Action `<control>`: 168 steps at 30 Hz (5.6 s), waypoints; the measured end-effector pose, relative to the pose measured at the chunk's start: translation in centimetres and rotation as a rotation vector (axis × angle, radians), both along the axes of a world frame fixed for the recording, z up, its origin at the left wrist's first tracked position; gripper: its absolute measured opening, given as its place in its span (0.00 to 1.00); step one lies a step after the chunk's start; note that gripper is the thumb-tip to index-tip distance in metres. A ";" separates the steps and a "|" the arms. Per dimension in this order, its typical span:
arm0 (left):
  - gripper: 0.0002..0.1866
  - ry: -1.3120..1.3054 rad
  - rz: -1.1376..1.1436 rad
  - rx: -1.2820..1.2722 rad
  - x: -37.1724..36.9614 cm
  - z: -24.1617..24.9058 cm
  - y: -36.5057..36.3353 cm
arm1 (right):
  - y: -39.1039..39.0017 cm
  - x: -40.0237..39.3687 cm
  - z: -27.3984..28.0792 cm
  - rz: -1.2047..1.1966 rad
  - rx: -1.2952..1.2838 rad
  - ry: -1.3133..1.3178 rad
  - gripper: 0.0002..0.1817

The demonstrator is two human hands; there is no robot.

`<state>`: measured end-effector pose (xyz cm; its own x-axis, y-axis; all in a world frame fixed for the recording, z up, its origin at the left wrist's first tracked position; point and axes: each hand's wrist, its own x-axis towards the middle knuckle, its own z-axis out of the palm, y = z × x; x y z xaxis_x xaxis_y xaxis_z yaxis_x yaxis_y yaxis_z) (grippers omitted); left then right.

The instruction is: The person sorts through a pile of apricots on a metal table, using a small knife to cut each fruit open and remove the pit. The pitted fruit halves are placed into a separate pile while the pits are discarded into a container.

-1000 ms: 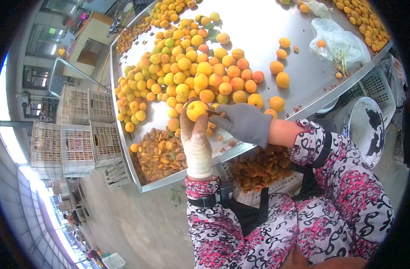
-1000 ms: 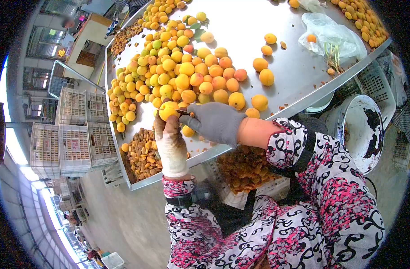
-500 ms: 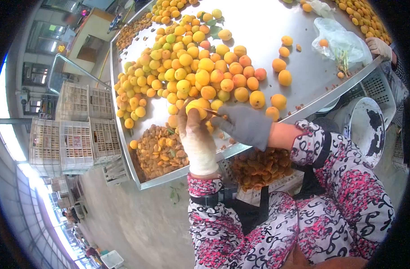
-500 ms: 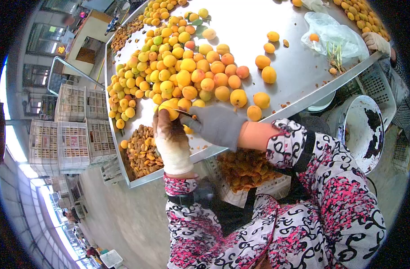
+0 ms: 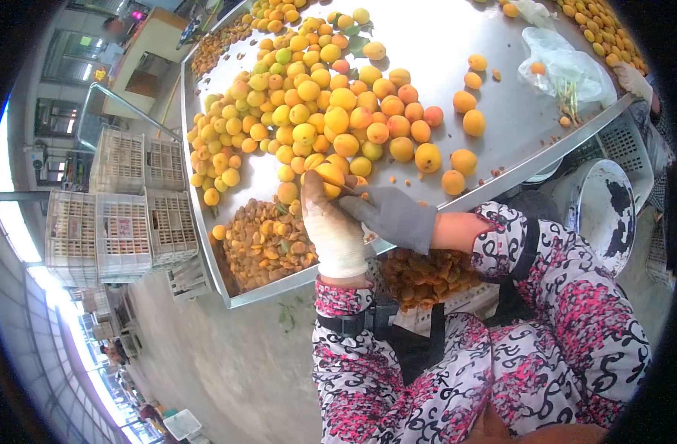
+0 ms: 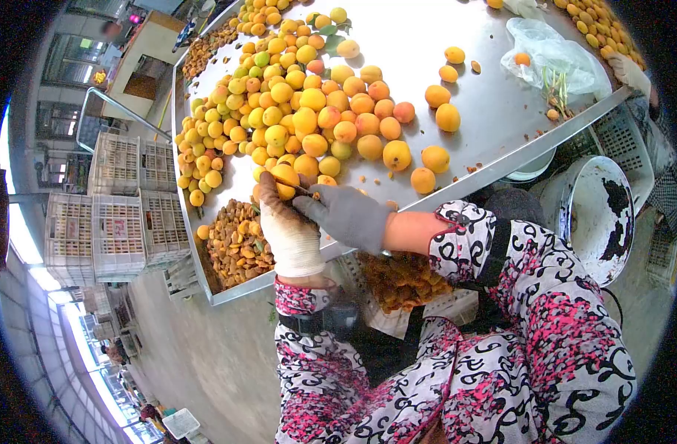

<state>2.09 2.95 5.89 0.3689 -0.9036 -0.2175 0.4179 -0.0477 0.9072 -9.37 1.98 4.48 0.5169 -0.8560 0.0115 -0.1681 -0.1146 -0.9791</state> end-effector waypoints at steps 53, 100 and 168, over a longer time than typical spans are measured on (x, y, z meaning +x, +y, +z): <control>0.27 -0.220 -0.403 -0.059 0.5 -2.9 1.5 | -4.1 -1.6 1.9 -0.158 -0.008 -0.058 0.22; 0.21 0.577 -0.460 0.155 -1.9 -1.8 0.9 | -6.2 -4.6 5.9 -0.272 0.381 -0.812 0.18; 0.19 0.265 -0.252 0.062 1.6 -0.7 1.4 | -5.7 -6.1 3.8 0.232 -0.063 0.450 0.18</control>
<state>3.65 4.30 5.23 0.0606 -0.9411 -0.3327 0.6059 -0.2302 0.7615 -15.50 -3.76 8.31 0.6590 -0.7228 -0.2079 -0.5345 -0.2556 -0.8056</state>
